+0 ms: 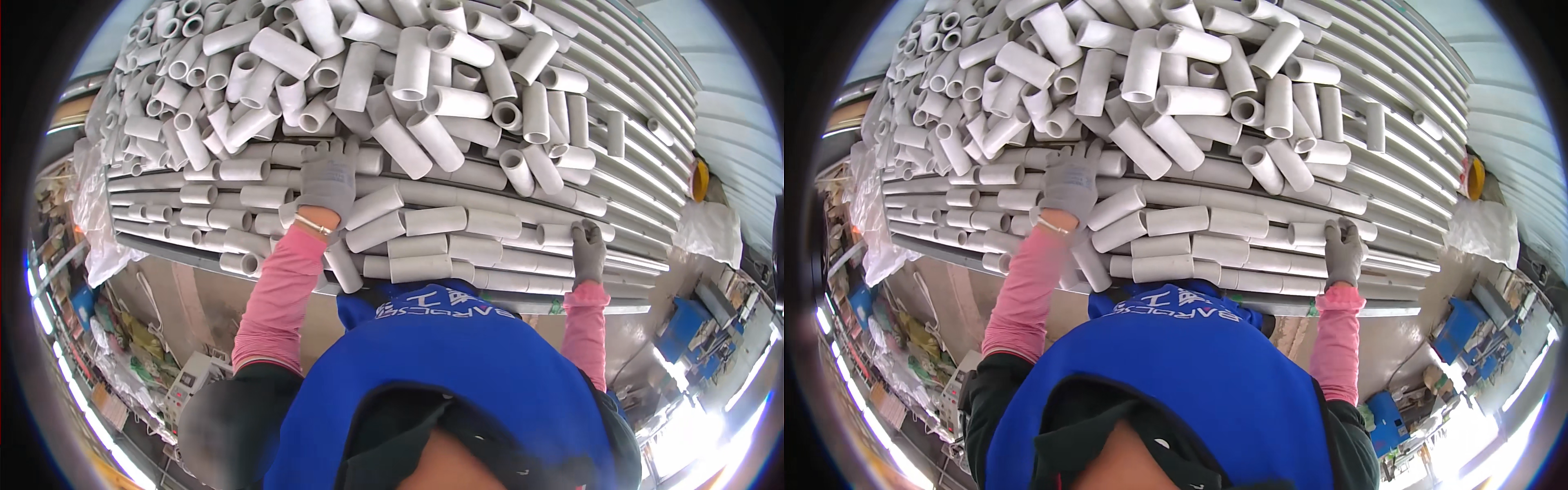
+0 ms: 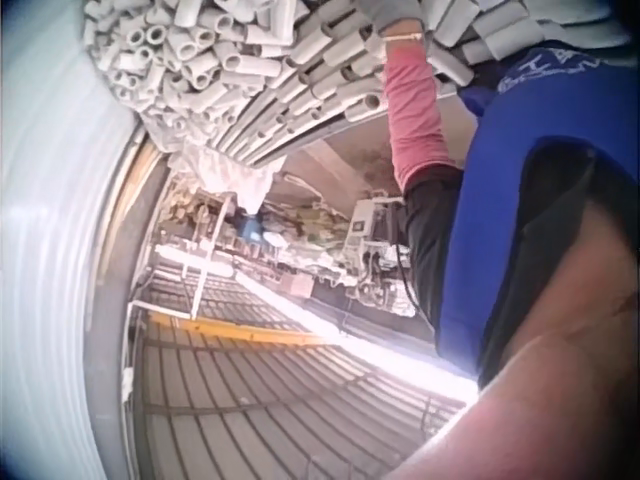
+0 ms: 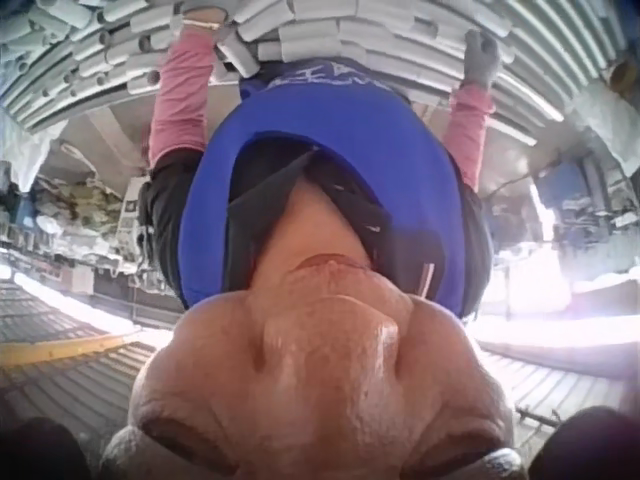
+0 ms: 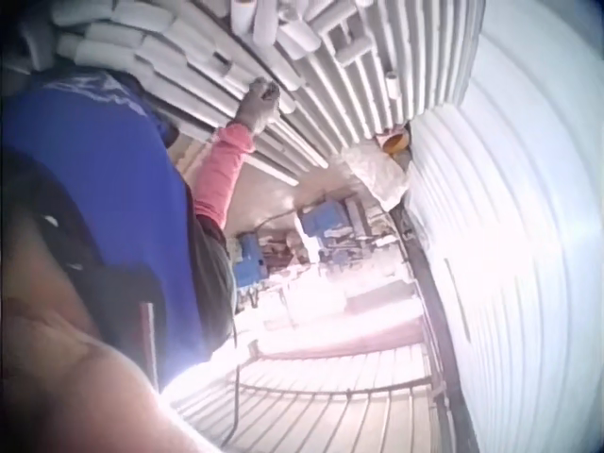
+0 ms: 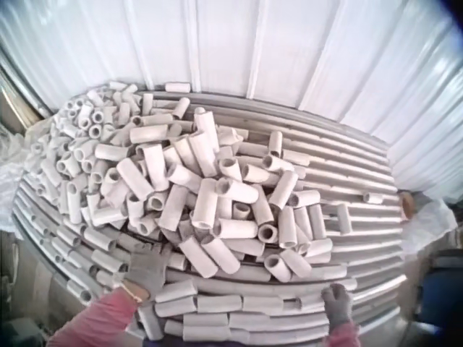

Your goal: Operating a large slitting and rewinding machine to process rolls of plastic film, including applying adhesive and handling cardboard cores.

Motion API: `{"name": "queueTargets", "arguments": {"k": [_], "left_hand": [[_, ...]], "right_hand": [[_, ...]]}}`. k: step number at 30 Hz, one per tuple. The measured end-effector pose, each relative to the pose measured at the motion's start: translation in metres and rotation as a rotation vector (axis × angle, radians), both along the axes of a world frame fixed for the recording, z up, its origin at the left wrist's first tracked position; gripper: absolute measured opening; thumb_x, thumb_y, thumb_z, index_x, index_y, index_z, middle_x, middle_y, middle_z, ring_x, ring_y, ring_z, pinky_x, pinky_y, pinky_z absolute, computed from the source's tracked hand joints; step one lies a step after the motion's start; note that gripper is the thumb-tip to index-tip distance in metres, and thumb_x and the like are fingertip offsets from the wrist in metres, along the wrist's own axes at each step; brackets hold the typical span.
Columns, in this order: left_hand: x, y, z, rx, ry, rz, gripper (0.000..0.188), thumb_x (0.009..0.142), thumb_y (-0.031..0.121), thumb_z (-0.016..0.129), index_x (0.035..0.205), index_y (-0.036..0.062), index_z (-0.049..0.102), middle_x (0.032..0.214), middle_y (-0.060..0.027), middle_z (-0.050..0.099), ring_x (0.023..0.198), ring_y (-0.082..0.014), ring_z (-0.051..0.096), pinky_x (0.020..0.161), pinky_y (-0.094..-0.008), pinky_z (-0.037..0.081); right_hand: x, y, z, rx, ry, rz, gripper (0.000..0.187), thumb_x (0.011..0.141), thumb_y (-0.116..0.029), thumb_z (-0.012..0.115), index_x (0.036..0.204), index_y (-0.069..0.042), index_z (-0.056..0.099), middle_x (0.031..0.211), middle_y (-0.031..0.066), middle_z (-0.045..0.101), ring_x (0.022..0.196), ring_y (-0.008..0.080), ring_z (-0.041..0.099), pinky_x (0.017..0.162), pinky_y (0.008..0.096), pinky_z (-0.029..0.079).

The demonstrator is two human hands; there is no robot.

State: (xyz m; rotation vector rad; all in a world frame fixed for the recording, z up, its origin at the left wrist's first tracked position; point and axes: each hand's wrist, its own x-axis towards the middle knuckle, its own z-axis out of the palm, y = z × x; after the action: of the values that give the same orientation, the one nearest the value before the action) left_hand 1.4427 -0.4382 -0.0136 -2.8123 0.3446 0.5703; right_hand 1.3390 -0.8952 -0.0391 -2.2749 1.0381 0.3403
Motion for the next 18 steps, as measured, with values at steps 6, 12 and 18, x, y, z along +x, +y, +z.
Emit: {"name": "queueTargets", "arguments": {"k": [6,12,18], "left_hand": [[-0.001,0.005,-0.007,-0.218,-0.131,0.038,0.052,0.077,0.022,0.060,0.127,0.0103,0.047,0.120,-0.0122,0.053,0.104,-0.0258,0.054,0.090,-0.0429,0.038],[-0.012,-0.022,0.003,-1.062,-0.074,0.452,0.066,0.072,0.030,0.074,0.126,0.0046,0.046,0.116,-0.0161,0.052,0.098,-0.0319,0.054,0.085,-0.0430,0.043],[0.009,-0.057,-0.005,-1.079,0.030,0.704,0.048,0.073,0.028,0.075,0.102,-0.0053,0.058,0.107,-0.0158,0.054,0.079,-0.0247,0.057,0.070,-0.0341,0.047]], "right_hand": [[0.012,0.022,0.018,-0.189,-0.220,0.162,0.038,0.078,-0.024,0.069,0.110,-0.005,0.061,0.108,0.0141,0.059,0.092,0.0266,0.059,0.082,0.0347,0.045],[0.043,0.075,0.039,0.035,-0.476,0.475,0.017,0.082,-0.007,0.062,0.099,-0.002,0.062,0.093,0.0142,0.063,0.085,0.0257,0.062,0.078,0.0342,0.049],[0.066,0.141,0.010,-0.254,-0.497,0.584,0.043,0.074,-0.011,0.069,0.114,-0.007,0.053,0.108,0.0147,0.056,0.090,0.0332,0.059,0.076,0.0413,0.050]]}}
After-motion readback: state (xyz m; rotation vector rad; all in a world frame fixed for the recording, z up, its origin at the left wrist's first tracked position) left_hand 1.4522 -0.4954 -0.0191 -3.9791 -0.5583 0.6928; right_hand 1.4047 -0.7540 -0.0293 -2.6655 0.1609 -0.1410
